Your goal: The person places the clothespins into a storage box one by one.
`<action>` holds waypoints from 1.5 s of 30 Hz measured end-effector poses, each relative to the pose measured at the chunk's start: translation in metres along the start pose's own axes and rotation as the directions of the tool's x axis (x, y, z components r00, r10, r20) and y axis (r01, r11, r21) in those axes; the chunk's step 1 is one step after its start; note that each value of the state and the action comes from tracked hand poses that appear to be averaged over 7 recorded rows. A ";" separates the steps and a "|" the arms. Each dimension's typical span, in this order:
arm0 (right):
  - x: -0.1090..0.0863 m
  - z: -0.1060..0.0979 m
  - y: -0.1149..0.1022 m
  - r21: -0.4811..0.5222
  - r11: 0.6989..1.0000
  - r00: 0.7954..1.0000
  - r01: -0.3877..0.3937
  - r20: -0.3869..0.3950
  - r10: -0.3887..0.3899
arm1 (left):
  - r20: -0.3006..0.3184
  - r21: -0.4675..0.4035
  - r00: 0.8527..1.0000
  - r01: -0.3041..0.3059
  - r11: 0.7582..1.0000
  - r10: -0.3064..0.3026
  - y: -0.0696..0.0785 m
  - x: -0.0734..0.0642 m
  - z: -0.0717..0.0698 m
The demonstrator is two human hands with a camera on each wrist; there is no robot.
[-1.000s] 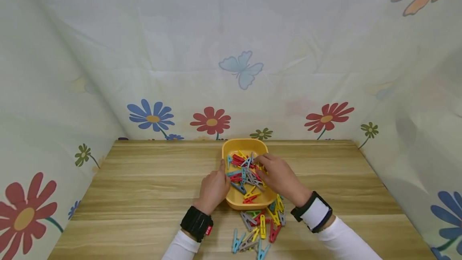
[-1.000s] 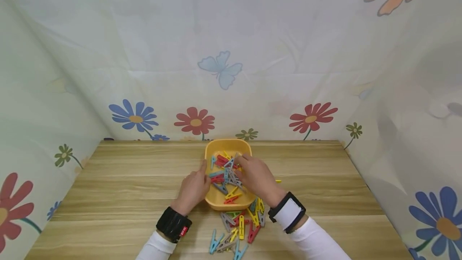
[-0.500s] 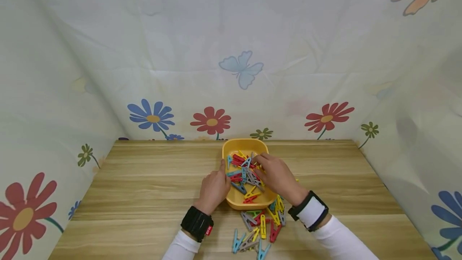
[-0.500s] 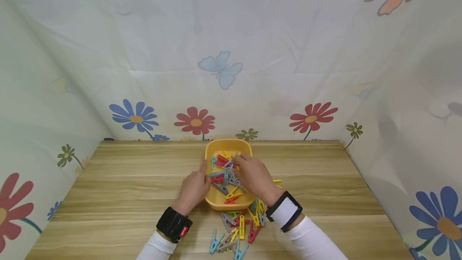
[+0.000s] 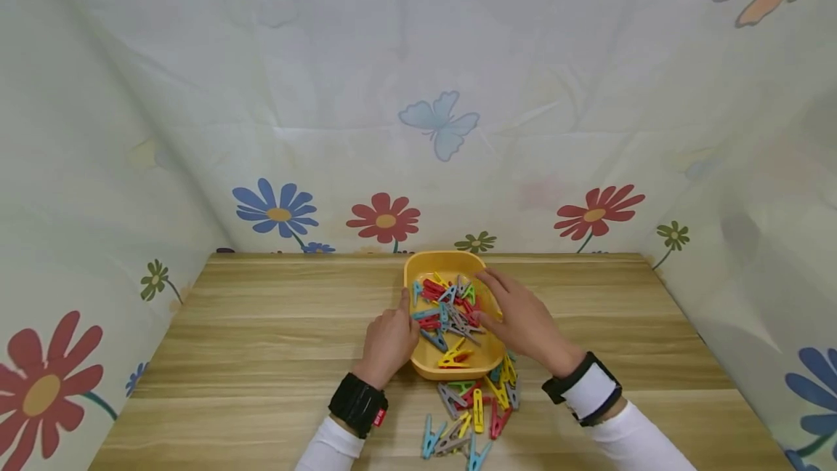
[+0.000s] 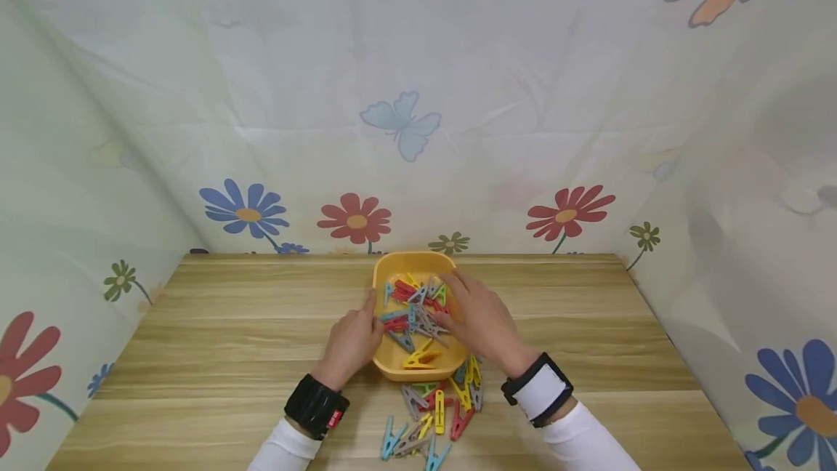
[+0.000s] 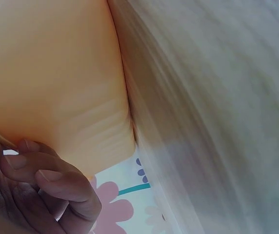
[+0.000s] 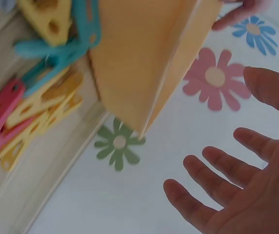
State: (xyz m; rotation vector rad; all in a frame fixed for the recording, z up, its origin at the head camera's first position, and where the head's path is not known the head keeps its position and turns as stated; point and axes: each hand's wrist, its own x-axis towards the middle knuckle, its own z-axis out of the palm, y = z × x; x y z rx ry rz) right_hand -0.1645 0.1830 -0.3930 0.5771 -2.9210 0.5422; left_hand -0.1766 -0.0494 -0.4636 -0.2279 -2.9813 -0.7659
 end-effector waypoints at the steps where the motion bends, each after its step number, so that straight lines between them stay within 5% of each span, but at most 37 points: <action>1: -0.002 -0.003 0.006 -0.005 1.000 1.000 -0.005 -0.012 0.005 | 0.001 0.002 1.000 0.001 1.000 -0.001 0.000 0.000 0.000; 8: -0.016 -0.013 0.039 -0.034 0.996 0.997 -0.078 0.022 0.079 | -0.004 0.022 1.000 0.010 1.000 -0.010 0.000 0.001 -0.001; 18: -0.040 0.006 0.063 -0.071 0.988 0.980 -0.140 0.134 0.148 | -0.005 0.011 1.000 0.015 1.000 -0.015 0.000 -0.001 -0.003; 25: -0.050 0.018 0.073 -0.089 0.984 0.973 -0.152 0.163 0.165 | 0.009 0.011 1.000 0.017 1.000 -0.017 0.001 0.000 -0.001; 35: -0.059 0.027 0.083 -0.080 0.993 0.987 -0.081 0.130 0.091 | 0.018 0.009 1.000 0.011 1.000 -0.011 0.000 0.000 -0.001; 45: -0.060 0.029 0.083 -0.094 0.985 0.972 -0.144 0.172 0.159 | 0.022 -0.005 1.000 0.012 1.000 -0.012 0.000 0.000 0.000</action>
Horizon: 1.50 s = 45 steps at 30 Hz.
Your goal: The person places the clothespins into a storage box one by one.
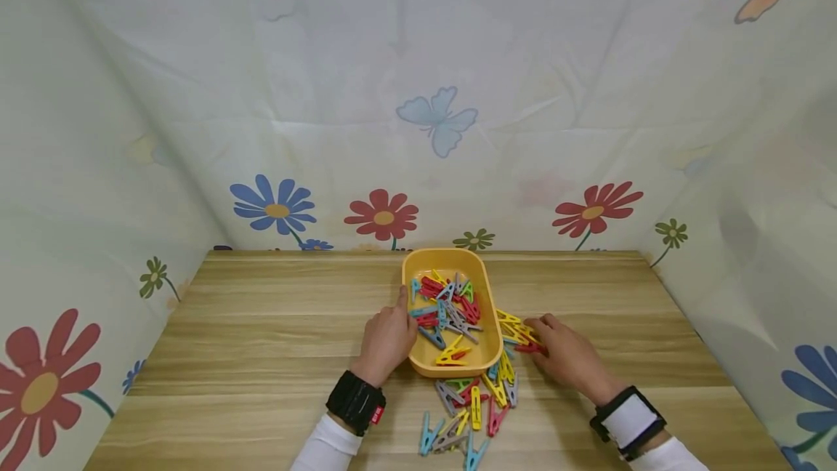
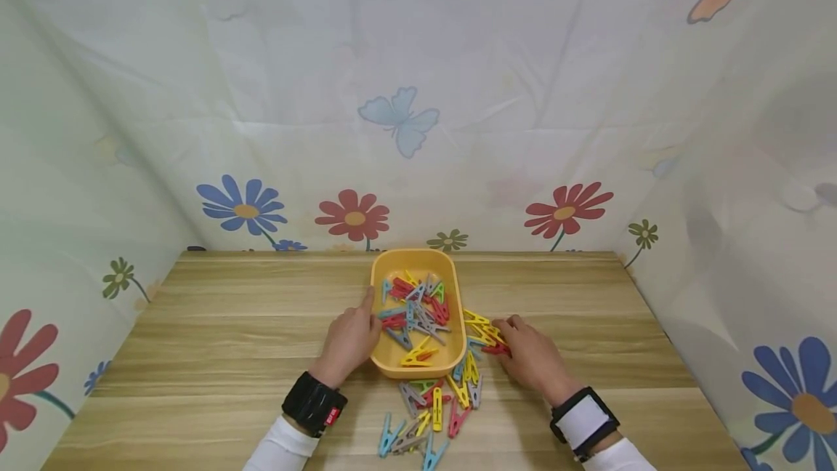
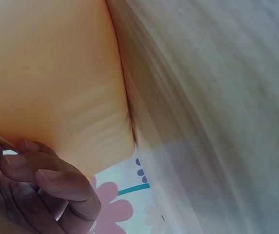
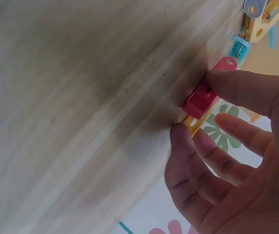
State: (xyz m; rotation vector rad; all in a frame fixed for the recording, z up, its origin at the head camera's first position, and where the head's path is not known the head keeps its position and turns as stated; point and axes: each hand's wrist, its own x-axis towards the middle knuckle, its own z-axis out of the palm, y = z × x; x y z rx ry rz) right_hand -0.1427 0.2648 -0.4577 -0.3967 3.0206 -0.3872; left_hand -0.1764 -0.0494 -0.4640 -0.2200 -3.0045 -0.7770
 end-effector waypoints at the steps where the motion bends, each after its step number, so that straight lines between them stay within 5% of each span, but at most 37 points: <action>1: 0.000 0.000 0.000 0.000 1.000 1.000 -0.005 0.001 0.005 | -0.001 0.001 1.000 0.001 1.000 -0.001 0.000 0.000 0.000; 12: -0.001 0.003 0.001 0.054 0.998 0.999 -0.034 -0.021 0.035 | 0.008 0.011 1.000 0.015 1.000 -0.015 0.001 -0.001 0.000; 26: 0.007 -0.026 -0.012 0.071 0.996 0.976 0.057 -0.214 -0.041 | 0.006 -0.014 1.000 0.009 1.000 -0.009 0.001 -0.001 0.000; 33: 0.023 -0.048 -0.031 0.072 0.991 0.946 0.115 -0.311 -0.087 | -0.003 -0.006 1.000 0.001 1.000 -0.001 0.000 -0.001 0.000; 45: 0.068 -0.067 -0.072 0.083 0.981 0.931 0.175 -0.337 -0.137 | -0.010 0.000 1.000 0.000 1.000 0.000 0.000 -0.002 -0.001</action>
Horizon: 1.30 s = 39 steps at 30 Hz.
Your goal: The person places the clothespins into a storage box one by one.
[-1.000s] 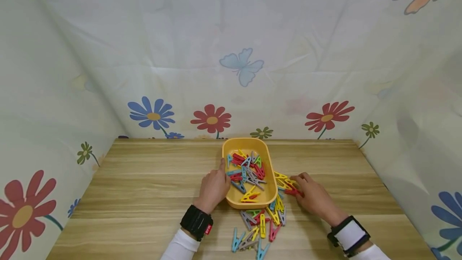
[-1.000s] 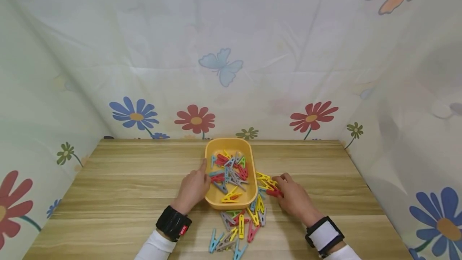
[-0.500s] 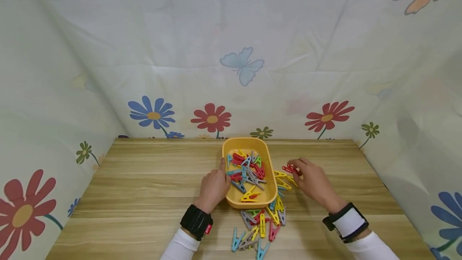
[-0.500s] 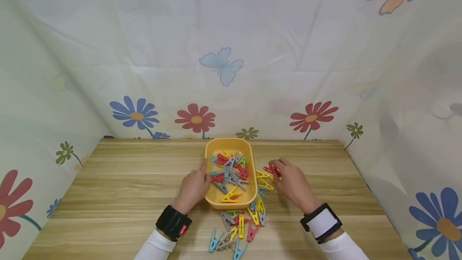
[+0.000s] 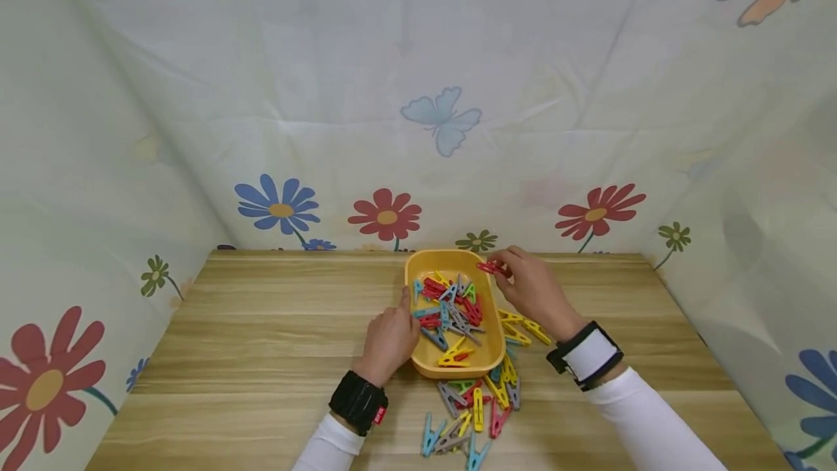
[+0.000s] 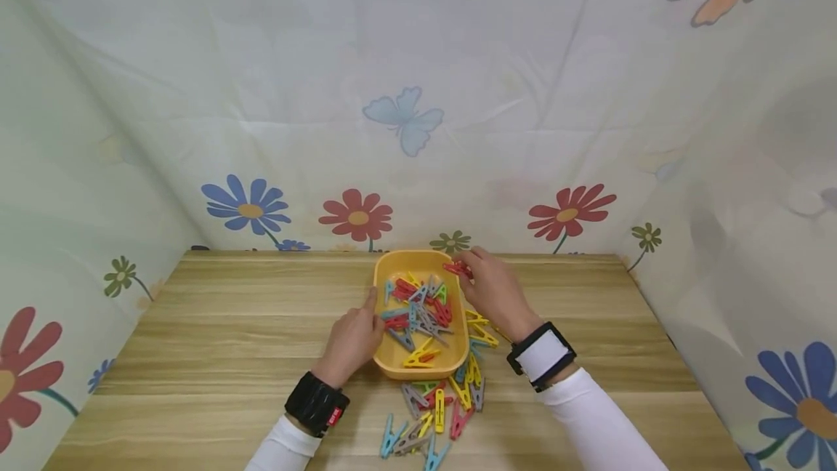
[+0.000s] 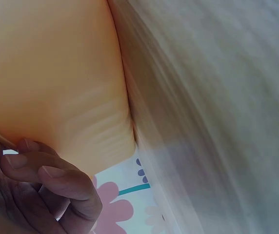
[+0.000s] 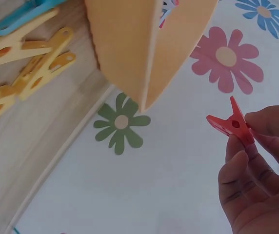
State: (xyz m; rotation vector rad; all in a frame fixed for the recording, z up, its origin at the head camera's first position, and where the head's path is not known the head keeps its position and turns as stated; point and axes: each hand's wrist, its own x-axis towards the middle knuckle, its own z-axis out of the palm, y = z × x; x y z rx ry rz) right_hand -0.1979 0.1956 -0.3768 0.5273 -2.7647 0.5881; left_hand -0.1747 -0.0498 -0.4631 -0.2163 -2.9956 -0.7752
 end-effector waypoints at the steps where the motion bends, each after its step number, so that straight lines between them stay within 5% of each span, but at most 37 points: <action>1: 0.003 0.001 -0.002 -0.002 1.000 1.000 0.007 0.002 -0.007 | 0.001 -0.001 1.000 0.000 1.000 0.000 0.000 0.000 0.000; 15: 0.025 0.021 -0.016 0.031 0.999 0.998 0.027 0.056 -0.029 | -0.006 0.010 1.000 -0.001 1.000 0.001 0.003 -0.002 0.001; 25: 0.019 0.028 -0.014 -0.022 0.998 0.944 -0.061 0.323 0.065 | -0.011 0.010 1.000 -0.005 1.000 0.005 0.002 -0.002 0.002; 39: -0.014 0.014 0.021 -0.034 0.997 0.960 -0.069 0.268 0.076 | -0.018 0.026 1.000 0.003 1.000 -0.002 0.004 -0.002 0.000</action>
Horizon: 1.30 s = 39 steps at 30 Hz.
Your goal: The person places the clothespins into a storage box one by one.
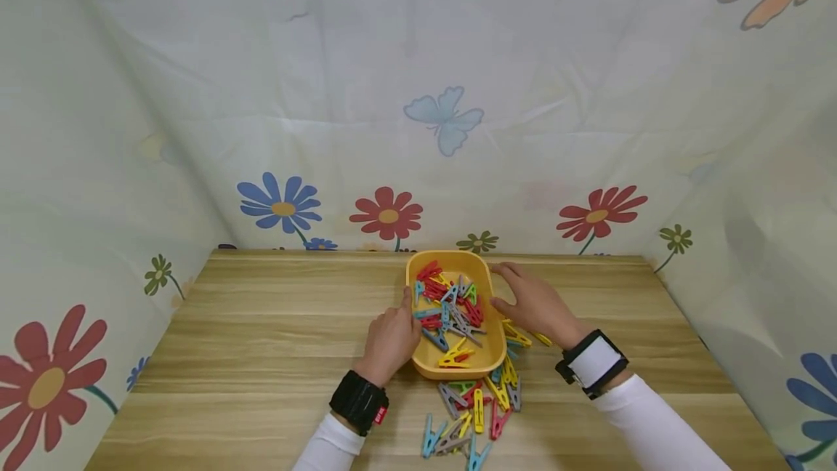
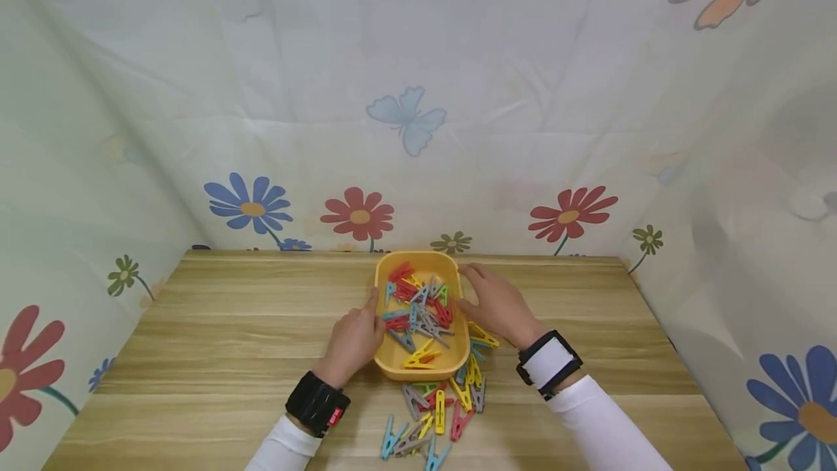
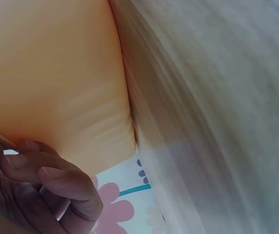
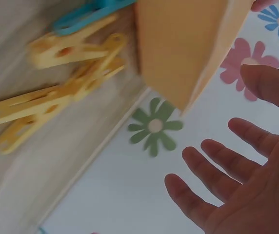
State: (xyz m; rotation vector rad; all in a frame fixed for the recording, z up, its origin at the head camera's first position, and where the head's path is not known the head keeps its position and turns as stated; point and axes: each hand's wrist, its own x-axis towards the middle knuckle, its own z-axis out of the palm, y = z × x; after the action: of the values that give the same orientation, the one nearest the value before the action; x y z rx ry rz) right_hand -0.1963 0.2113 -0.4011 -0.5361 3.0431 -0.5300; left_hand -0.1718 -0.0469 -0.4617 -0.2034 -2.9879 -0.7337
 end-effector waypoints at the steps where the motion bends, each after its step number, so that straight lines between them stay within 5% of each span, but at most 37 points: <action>1: -0.003 0.001 0.005 -0.002 1.000 1.000 -0.007 -0.003 0.007 | 0.002 0.000 1.000 0.002 1.000 -0.002 0.000 0.000 0.000; 18: -0.056 0.029 0.056 -0.091 0.993 0.995 -0.081 0.046 0.085 | 0.037 -0.027 0.999 0.031 0.999 -0.030 0.000 0.002 0.001; 24: -0.063 0.037 0.061 -0.085 0.992 0.990 -0.095 0.096 0.103 | 0.049 -0.036 0.998 0.038 0.999 -0.036 0.000 0.002 0.001; 39: -0.067 0.045 0.061 -0.065 0.988 0.987 -0.141 0.068 0.145 | 0.036 -0.036 0.999 0.032 0.999 -0.031 0.001 0.001 0.000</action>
State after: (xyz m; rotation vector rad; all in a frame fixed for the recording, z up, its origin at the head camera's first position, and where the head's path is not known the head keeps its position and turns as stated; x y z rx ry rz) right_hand -0.1509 0.2731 -0.4674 -0.3267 3.0057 -0.4063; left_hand -0.1722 -0.0458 -0.4615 -0.1731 -3.0198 -0.7965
